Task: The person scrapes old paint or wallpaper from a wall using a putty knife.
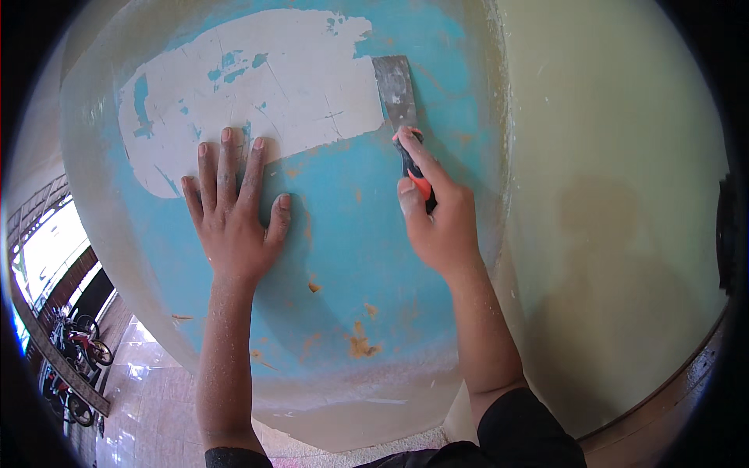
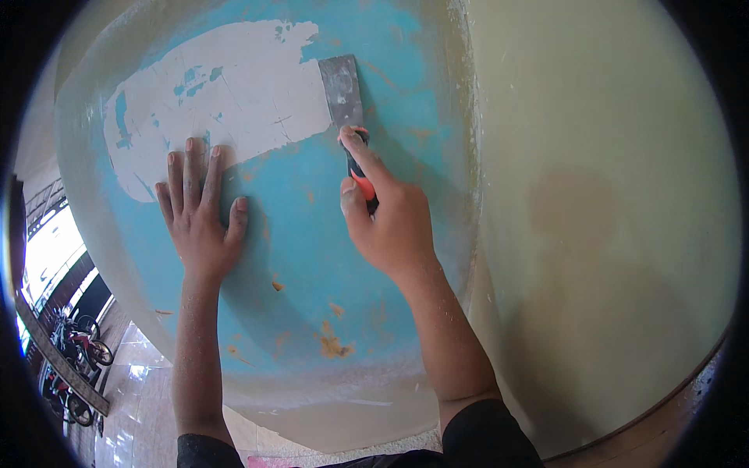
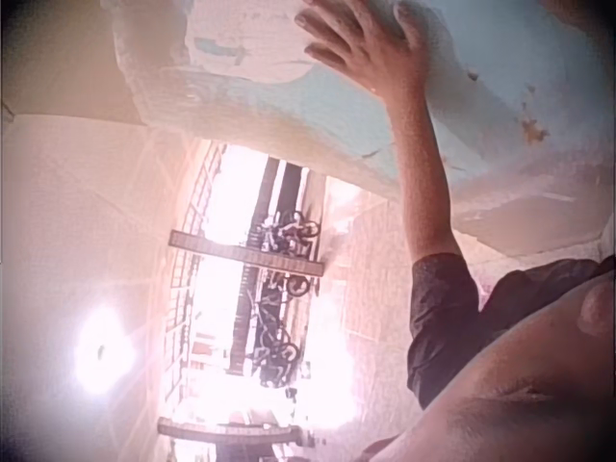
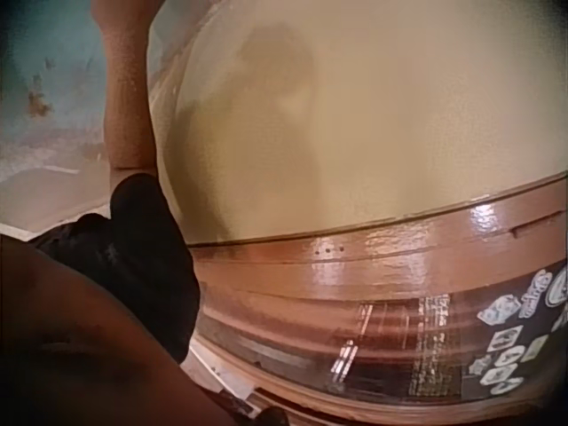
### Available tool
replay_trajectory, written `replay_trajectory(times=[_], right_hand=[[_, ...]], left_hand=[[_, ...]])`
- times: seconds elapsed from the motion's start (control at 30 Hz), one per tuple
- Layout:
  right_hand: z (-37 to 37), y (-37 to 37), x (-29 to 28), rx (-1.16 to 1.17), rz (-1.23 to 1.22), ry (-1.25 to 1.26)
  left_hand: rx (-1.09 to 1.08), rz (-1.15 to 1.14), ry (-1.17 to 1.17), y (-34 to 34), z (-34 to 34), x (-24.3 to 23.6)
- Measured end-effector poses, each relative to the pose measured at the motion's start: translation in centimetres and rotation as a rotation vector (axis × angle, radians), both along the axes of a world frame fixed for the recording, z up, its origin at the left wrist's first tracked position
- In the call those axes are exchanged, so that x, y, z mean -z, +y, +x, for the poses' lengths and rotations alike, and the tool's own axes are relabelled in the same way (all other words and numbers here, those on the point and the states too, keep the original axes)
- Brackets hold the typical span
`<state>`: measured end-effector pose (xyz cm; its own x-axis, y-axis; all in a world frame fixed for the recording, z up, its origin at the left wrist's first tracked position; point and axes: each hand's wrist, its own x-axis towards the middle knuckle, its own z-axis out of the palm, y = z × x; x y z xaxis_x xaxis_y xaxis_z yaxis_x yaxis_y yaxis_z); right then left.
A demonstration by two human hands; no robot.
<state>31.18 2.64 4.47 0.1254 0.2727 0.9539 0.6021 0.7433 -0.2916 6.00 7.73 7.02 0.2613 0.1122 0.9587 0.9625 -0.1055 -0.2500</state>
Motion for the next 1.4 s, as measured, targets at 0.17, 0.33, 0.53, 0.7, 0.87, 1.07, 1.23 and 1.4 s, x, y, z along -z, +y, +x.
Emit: replay_trajectory(times=[0.17,0.33,0.53,0.7,0.87,1.07,1.23,1.4], right_hand=[[-0.3,-0.4,3.9,-0.046,-0.011,0.016],[-0.5,-0.8,7.4,-0.047,-0.058,0.024],[-0.1,-1.2,7.1,-0.021,-0.079,0.013],[-0.1,-0.6,4.6,-0.011,-0.068,0.006],[-0.2,0.1,1.5,0.009,0.049,0.002],[0.0,0.6,-1.0,0.040,0.081,-0.028],[-0.2,0.0,0.7,-0.005,0.004,-0.007],[-0.4,0.0,5.5,-0.048,-0.001,0.012]], left_hand=[[-0.021,0.010,0.009,0.1,0.0,0.0],[-0.028,-0.003,0.003,0.0,-0.2,-0.1],[0.001,0.025,0.009,0.2,0.0,0.0],[-0.018,0.007,0.008,0.1,-0.2,0.0],[0.000,0.000,0.008,0.0,0.0,-0.1],[0.010,0.007,0.007,-0.1,0.0,0.0],[0.008,0.008,0.008,-0.2,0.0,-0.1],[0.004,0.005,0.008,0.0,0.0,0.0]])
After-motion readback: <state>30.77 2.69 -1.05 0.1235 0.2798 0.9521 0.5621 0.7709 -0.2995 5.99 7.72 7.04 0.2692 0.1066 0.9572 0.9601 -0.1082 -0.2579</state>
